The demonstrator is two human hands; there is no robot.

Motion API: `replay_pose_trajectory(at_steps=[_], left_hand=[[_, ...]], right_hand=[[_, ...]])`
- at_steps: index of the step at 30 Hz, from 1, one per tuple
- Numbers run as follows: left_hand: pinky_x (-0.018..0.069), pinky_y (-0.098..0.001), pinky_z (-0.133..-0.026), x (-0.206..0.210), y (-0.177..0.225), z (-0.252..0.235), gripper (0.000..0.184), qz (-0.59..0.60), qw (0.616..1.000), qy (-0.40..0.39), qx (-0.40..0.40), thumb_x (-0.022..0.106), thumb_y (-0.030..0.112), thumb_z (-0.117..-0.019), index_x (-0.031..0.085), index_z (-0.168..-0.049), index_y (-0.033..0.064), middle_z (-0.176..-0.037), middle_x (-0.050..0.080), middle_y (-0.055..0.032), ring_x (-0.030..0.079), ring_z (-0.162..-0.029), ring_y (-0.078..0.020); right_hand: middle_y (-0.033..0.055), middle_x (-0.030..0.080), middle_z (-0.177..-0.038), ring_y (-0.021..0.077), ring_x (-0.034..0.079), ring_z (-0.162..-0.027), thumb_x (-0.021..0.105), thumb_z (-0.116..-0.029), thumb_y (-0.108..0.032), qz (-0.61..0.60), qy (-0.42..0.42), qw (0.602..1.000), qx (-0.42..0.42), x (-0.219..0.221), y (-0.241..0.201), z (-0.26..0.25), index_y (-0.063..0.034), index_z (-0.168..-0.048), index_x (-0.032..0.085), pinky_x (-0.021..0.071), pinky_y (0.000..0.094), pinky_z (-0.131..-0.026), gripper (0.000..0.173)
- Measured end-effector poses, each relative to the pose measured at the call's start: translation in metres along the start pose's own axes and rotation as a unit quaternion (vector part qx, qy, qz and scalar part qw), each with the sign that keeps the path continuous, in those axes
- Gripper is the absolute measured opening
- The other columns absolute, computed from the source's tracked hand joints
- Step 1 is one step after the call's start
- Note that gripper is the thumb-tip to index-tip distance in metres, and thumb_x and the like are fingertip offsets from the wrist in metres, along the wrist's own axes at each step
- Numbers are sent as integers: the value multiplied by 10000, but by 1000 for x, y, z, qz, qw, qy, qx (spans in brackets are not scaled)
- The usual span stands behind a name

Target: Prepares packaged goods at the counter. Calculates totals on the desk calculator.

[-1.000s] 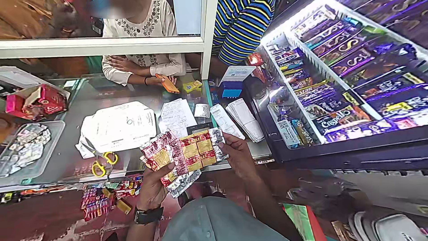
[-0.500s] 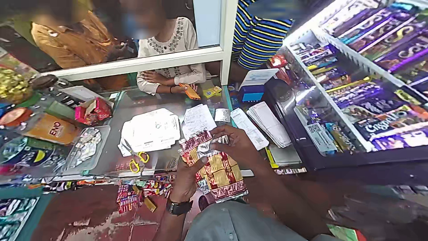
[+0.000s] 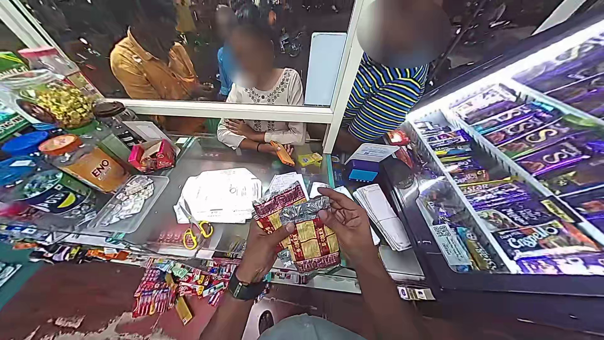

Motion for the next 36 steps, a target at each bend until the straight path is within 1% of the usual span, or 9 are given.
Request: replay_pose_trajectory(at_steps=[10,14,16,19,21,23,25,31,36], left_hand=[[649,-380,-825,-3,7,-7,464,0,1000,-19,19,721,-140,-810,536,-1205,18,-1015,764,-89,762,-898,-196],[653,-337,-781,-25,28,10,391,-98,989,80,77,720,-66,-835,553,-1168,52,-946,764,9,749,-856,-123],[649,-348,-813,-54,54,31,535,-142,972,134,129,818,17,-786,507,-1217,75,-994,746,32,739,-913,-120],[611,-353,-929,-95,91,68,724,-239,944,139,182,876,63,-729,445,-1311,79,-1127,720,47,703,-1065,-127],[588,-375,-973,-119,95,96,708,-322,927,104,161,867,76,-765,443,-1331,46,-1188,705,30,687,-1122,-144],[590,-373,-973,-134,87,116,552,-371,919,63,114,860,93,-798,599,-1282,132,-1180,741,32,708,-1094,-142],[580,-371,-989,-140,74,129,490,-406,911,25,65,833,99,-834,631,-1278,149,-1183,743,36,707,-1091,-130],[580,-263,-974,-129,51,129,371,-489,872,14,1,769,51,-866,638,-1212,81,-1125,737,123,688,-1052,0],[539,-216,-1021,-127,38,127,419,-522,851,-52,-25,689,20,-905,623,-1318,30,-1254,709,75,643,-1137,38]], right_hand=[[80,690,-1261,111,677,-1115,594,-960,56,-7,-8,999,-31,7,-4,-4,86,-1359,551,566,286,-980,403],[48,651,-1340,179,641,-1203,697,-943,-79,168,114,969,-144,-24,-21,8,-79,-1249,673,569,379,-997,307],[44,690,-1243,178,670,-1129,636,-984,-64,197,143,959,-145,-51,-25,24,-89,-1168,700,585,375,-954,197],[44,733,-1101,127,694,-1036,548,-1027,-92,277,100,955,-38,-72,14,67,-50,-1064,725,590,338,-905,185],[109,727,-1168,188,677,-1124,478,-1013,-75,386,31,921,41,-72,55,103,-16,-1061,731,557,381,-966,264],[115,714,-1242,281,637,-1224,453,-1004,-90,478,-8,875,73,-69,83,134,-49,-1030,735,488,489,-1040,287],[95,706,-1280,316,615,-1259,448,-988,-98,535,-10,841,77,-68,96,151,-75,-997,732,462,514,-1051,285],[72,680,-1335,335,571,-1300,437,-993,-121,576,-15,814,70,-59,108,157,-114,-1008,711,429,529,-1049,274],[48,698,-1301,349,579,-1281,451,-978,-122,606,-29,788,98,-57,113,155,-130,-1013,716,401,580,-1041,268]])
Point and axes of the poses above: each hand's wrist, its own z-axis away from the middle knuckle, its own x-axis out of the palm, y = z × x, the point moved 7 cm from there along -z, towards the middle knuckle
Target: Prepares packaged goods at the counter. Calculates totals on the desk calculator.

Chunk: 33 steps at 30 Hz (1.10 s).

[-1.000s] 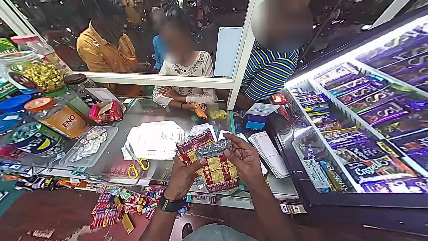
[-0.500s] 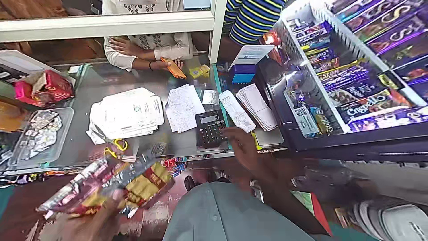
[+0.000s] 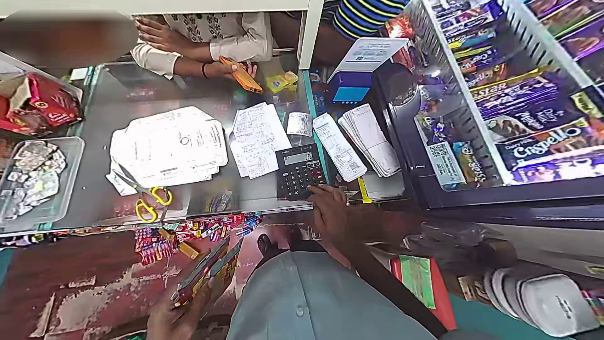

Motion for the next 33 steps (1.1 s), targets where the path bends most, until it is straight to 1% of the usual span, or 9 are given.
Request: replay_pose_trajectory(at_steps=[3,7,13,17,20,22,25,28,33], left_hand=[[547,-200,-999,1,0,0,415,2,1000,8,-10,689,6,-889,621,-1299,2,-1224,717,61,654,-1098,47],[550,-203,-993,5,-7,-2,433,16,1000,-2,6,685,49,-907,630,-1335,80,-1255,710,94,655,-1112,36],[548,-194,-989,7,-7,-5,408,15,1000,-8,22,682,98,-931,641,-1337,114,-1247,713,109,658,-1106,37],[550,-187,-978,5,-9,-2,390,-13,1000,-12,-5,688,83,-917,633,-1298,22,-1193,727,65,651,-1085,65],[552,-197,-980,4,-10,-2,387,7,1000,-7,-25,696,16,-892,623,-1271,-7,-1178,724,77,652,-1070,68],[553,-204,-981,4,-12,-2,399,19,999,-8,-28,694,-2,-885,614,-1276,-9,-1181,720,82,653,-1068,61],[547,-208,-1003,5,-12,-4,403,28,999,-12,-24,694,6,-893,625,-1290,19,-1204,720,97,652,-1100,50],[550,-214,-1002,6,-13,-7,404,25,999,-21,-16,697,21,-902,623,-1299,21,-1217,718,84,653,-1108,43],[544,-208,-1008,10,-12,-12,404,13,999,-32,-12,693,29,-906,620,-1301,-9,-1222,720,54,651,-1111,43]], right_hand=[[45,707,-1279,352,586,-1267,448,-980,-134,13,-4,1000,2,-1,-2,-1,-135,-1030,716,392,598,-1033,272],[42,707,-1272,350,578,-1272,446,-972,-136,11,-15,1000,-20,-2,-14,-7,-142,-1035,711,368,603,-1057,272],[40,668,-1336,351,538,-1324,449,-970,-161,10,-74,995,-59,18,-33,-17,-152,-1076,689,322,645,-1077,262],[51,657,-1363,351,550,-1318,459,-961,-175,14,-93,993,-71,23,-43,-15,-138,-1108,698,352,649,-1043,283],[25,645,-1392,317,553,-1321,439,-968,-197,17,-87,993,-84,23,-42,-1,-154,-1051,683,362,609,-1032,261],[18,633,-1416,312,533,-1348,417,-986,-203,1,-75,995,-71,18,-38,5,-156,-1057,672,357,601,-1044,270],[50,682,-1319,320,581,-1264,417,-981,-186,12,14,999,-35,-3,-24,7,-156,-1012,681,387,572,-1002,268],[24,652,-1375,366,528,-1334,457,-962,-169,59,-36,997,18,1,-10,7,-162,-1045,691,362,636,-1007,249],[34,649,-1375,352,520,-1335,419,-966,-189,26,-20,999,7,-5,-8,-5,-162,-1058,680,356,604,-1032,278]])
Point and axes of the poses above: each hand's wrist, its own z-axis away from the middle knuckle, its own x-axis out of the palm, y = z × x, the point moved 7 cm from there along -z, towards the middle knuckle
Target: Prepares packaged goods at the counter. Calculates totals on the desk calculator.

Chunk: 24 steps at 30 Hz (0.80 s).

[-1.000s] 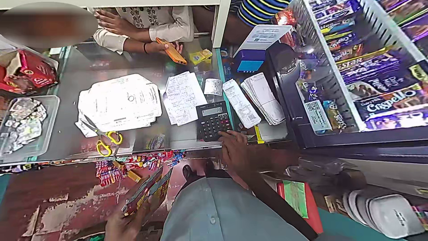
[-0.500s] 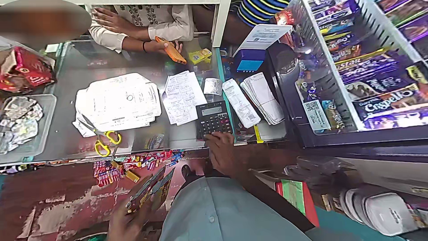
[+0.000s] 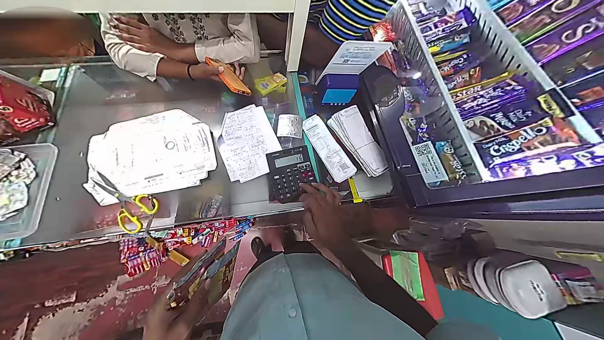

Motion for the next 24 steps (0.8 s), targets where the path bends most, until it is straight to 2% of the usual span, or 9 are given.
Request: replay_pose_trajectory(at_steps=[8,11,14,18,22,24], left_hand=[[550,-209,-999,0,-3,2,440,12,1000,9,0,694,12,-886,614,-1319,9,-1221,719,67,660,-1102,30],[557,-213,-991,0,-6,5,416,5,1000,19,2,701,56,-898,630,-1308,39,-1212,725,75,664,-1094,31],[557,-207,-974,1,-6,8,388,-16,1000,23,-12,701,71,-899,623,-1264,-34,-1170,729,19,664,-1068,36],[559,-194,-967,-2,-7,9,369,-16,999,28,-7,707,78,-894,638,-1249,2,-1149,737,54,664,-1055,55],[558,-193,-957,2,-10,8,385,-11,1000,13,-24,697,74,-901,629,-1266,-28,-1155,736,23,666,-1041,51],[552,-196,-971,6,-8,5,403,0,1000,-2,-31,692,37,-898,614,-1285,-42,-1177,729,13,662,-1057,45]], right_hand=[[36,642,-1388,346,519,-1345,422,-969,-178,-7,-28,1000,0,10,6,-9,-148,-1104,678,360,606,-1033,291],[38,632,-1397,347,515,-1344,425,-966,-175,-6,-41,999,2,15,10,-10,-151,-1089,676,368,605,-1022,280],[68,642,-1372,368,528,-1319,429,-966,-161,-23,-49,998,-15,11,8,-11,-124,-1095,688,370,626,-1010,292],[48,682,-1309,367,559,-1280,437,-962,-192,-15,-50,997,-48,5,-5,2,-136,-1062,686,368,629,-1006,275],[36,686,-1288,340,556,-1282,414,-963,-219,-7,-42,998,-53,7,-9,-4,-156,-1109,675,361,607,-1014,306],[42,638,-1385,355,525,-1328,403,-986,-256,-3,-42,998,-45,10,-8,-18,-165,-1134,664,360,617,-1019,314]])
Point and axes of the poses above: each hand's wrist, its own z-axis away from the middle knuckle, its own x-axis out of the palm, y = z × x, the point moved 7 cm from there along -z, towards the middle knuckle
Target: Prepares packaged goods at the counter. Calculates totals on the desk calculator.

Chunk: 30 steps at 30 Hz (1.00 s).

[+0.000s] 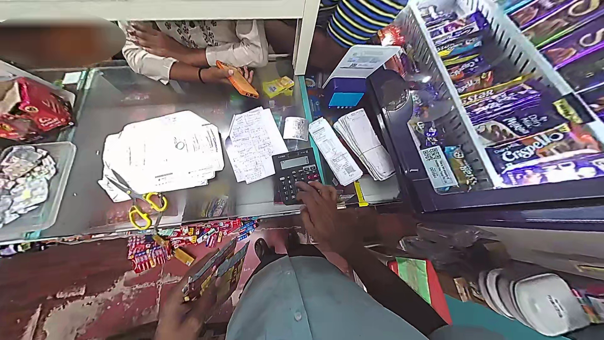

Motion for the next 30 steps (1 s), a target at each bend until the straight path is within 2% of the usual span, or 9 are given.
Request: replay_pose_trajectory(at_steps=[2,8,13,16,18,20,25,27,30], left_hand=[[555,-196,-969,1,4,-1,403,8,1000,-8,5,685,4,-895,611,-1288,-45,-1174,731,21,664,-1052,51],[560,-200,-954,-5,0,1,359,9,1000,-1,13,685,-7,-899,623,-1248,-63,-1132,740,22,666,-1023,61],[558,-211,-972,5,6,-10,359,24,998,-3,51,685,-15,-891,635,-1245,-46,-1146,740,31,667,-1046,51],[596,-236,-912,11,5,-21,353,106,993,32,32,722,-36,-852,661,-1187,57,-1051,755,104,700,-967,19],[617,-291,-895,16,-3,-29,473,244,967,68,-38,725,-109,-807,590,-1226,66,-1052,765,62,729,-967,-60],[635,-302,-830,23,-14,-34,543,362,919,100,-121,638,-165,-787,486,-1243,88,-1016,757,38,738,-919,-78],[650,-366,-722,46,-62,-42,435,500,833,125,-203,686,2,-771,546,-1179,61,-932,761,-79,758,-824,-162],[650,-388,-720,59,-68,-40,387,533,808,119,-219,737,45,-754,622,-1124,49,-920,768,-112,765,-821,-191],[652,-399,-739,71,-70,-35,496,522,819,91,-219,779,9,-740,574,-1191,33,-956,762,-133,764,-837,-214]], right_hand=[[30,590,-1457,362,466,-1392,397,-994,-268,3,-21,1000,23,5,3,-6,-166,-1172,656,329,632,-1051,331],[21,666,-1320,336,530,-1321,420,-967,-237,0,13,999,46,-8,9,20,-174,-1077,673,364,621,-1013,283],[135,653,-1322,296,560,-1298,452,-1012,-167,-214,104,971,22,-25,15,3,-64,-1074,656,428,483,-1094,237],[181,639,-1329,267,633,-1202,557,-974,-119,-259,117,955,87,-47,30,-34,11,-1185,664,535,431,-1001,270],[198,660,-1288,318,641,-1186,579,-955,-94,-233,142,952,136,-63,63,-80,11,-1258,650,536,491,-978,329],[181,629,-1343,352,591,-1252,657,-938,-134,-196,87,965,151,-57,96,-130,-42,-1331,620,494,544,-1033,405],[141,475,-1551,406,382,-1457,899,-725,-465,-56,-134,982,119,9,129,-204,-184,-1540,463,314,691,-1125,967],[155,536,-1488,398,459,-1389,915,-722,-438,-27,-163,979,121,14,123,-205,-179,-1531,477,338,683,-1085,956],[185,620,-1380,399,574,-1270,927,-707,-375,-34,-132,984,117,14,123,-211,-144,-1452,565,394,673,-1051,859]])
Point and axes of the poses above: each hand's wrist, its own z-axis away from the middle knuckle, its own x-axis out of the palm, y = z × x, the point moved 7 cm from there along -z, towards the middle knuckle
